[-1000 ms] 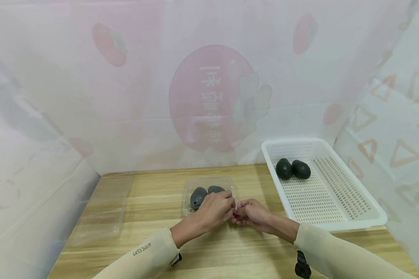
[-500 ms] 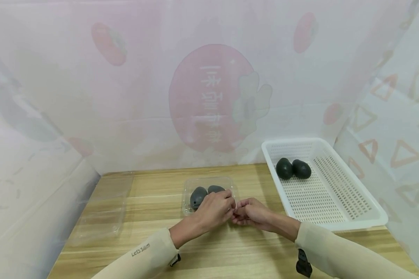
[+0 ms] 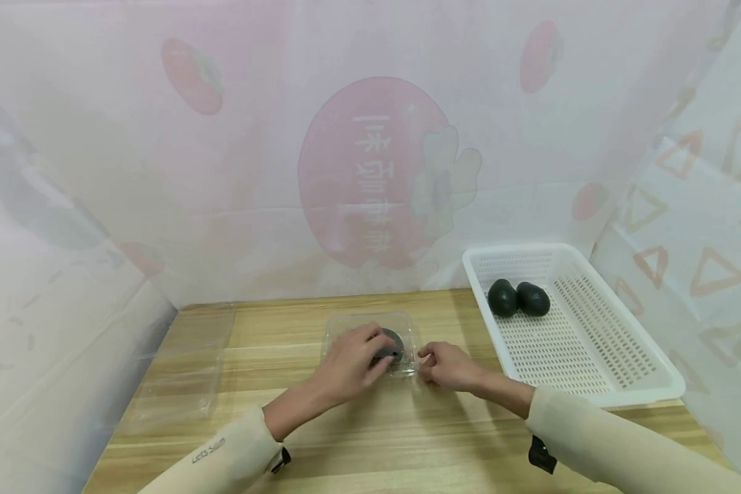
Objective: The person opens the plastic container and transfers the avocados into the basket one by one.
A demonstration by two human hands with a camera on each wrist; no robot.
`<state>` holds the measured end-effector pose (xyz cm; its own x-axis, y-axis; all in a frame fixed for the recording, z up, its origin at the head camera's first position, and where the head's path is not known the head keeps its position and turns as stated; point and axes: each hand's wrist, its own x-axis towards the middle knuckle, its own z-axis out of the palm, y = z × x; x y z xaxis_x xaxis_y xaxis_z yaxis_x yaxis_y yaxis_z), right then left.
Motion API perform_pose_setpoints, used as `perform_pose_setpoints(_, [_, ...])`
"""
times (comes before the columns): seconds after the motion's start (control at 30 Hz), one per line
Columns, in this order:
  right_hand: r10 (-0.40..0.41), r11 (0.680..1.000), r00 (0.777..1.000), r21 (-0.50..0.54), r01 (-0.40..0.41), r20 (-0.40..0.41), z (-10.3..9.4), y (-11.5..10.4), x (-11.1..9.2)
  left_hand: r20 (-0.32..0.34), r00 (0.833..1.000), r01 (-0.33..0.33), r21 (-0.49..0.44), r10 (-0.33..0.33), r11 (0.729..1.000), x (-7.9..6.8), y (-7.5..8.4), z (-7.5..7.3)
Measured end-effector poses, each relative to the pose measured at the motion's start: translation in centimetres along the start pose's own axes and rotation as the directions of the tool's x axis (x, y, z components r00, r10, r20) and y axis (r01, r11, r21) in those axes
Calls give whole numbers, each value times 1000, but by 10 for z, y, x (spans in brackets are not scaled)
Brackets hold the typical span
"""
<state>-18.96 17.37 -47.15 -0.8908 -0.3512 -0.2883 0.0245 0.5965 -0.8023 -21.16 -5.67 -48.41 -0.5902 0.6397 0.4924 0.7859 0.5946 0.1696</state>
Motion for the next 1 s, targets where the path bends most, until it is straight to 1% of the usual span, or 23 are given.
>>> perform_pose_setpoints(0.03, [-24,996,999,-87,22,-21,-1,-2,-1,-15,1000,20,-7,-20,1000,-3,-5,-3])
perform_pose_setpoints(0.07, [-48,982,998,-182,39,-44,-3,-5,-2,-26,999,43,-16,-43,999,-6,-10,-5])
perform_pose_setpoints(0.13, [-108,938,991,-337,78,-72,-5,-10,-4,-45,994,95,-34,-96,995,-12,-20,-10])
perform_pose_setpoints(0.2, [-149,886,984,-455,90,-96,-7,-14,-5,-56,987,151,-53,-154,987,-19,-29,-15])
perform_pose_setpoints(0.27, [-187,833,976,-544,97,-113,-7,-18,-7,-60,974,215,-59,-218,975,-26,-38,-20])
perform_pose_setpoints(0.33, [-222,784,968,-611,105,-118,-7,-22,-8,-63,958,275,-78,-280,958,-33,-45,-24])
perform_pose_setpoints(0.43, [-283,716,953,-685,132,-111,-5,-27,-10,-58,928,360,-108,-367,927,-43,-53,-29])
perform_pose_setpoints(0.5, [-328,674,940,-721,162,-96,-3,-30,-11,-38,907,409,-146,-418,901,-49,-58,-31])
perform_pose_setpoints(0.57, [-366,630,928,-753,189,-73,-1,-34,-12,0,883,463,-172,-470,869,-55,-61,-31])
perform_pose_setpoints(0.63, [-396,588,917,-780,214,-47,1,-39,-11,55,854,516,-207,-517,831,-61,-64,-31])
perform_pose_setpoints(0.73, [-438,535,899,-805,255,-6,5,-46,-9,146,811,584,-260,-566,769,-67,-68,-29])
perform_pose_setpoints(0.77, [-452,520,892,-811,269,6,6,-49,-8,173,801,598,-282,-574,750,-69,-69,-28])
perform_pose_setpoints(0.87, [-492,491,870,-812,315,39,10,-54,-4,248,775,631,-347,-581,694,-74,-71,-26])
perform_pose_setpoints(0.93, [-507,477,860,-811,338,60,13,-58,-1,290,762,647,-384,-579,659,-76,-71,-25])
perform_pose_setpoints(1.0, [-513,454,854,-817,357,89,17,-62,2,349,738,674,-429,-578,601,-77,-69,-24])
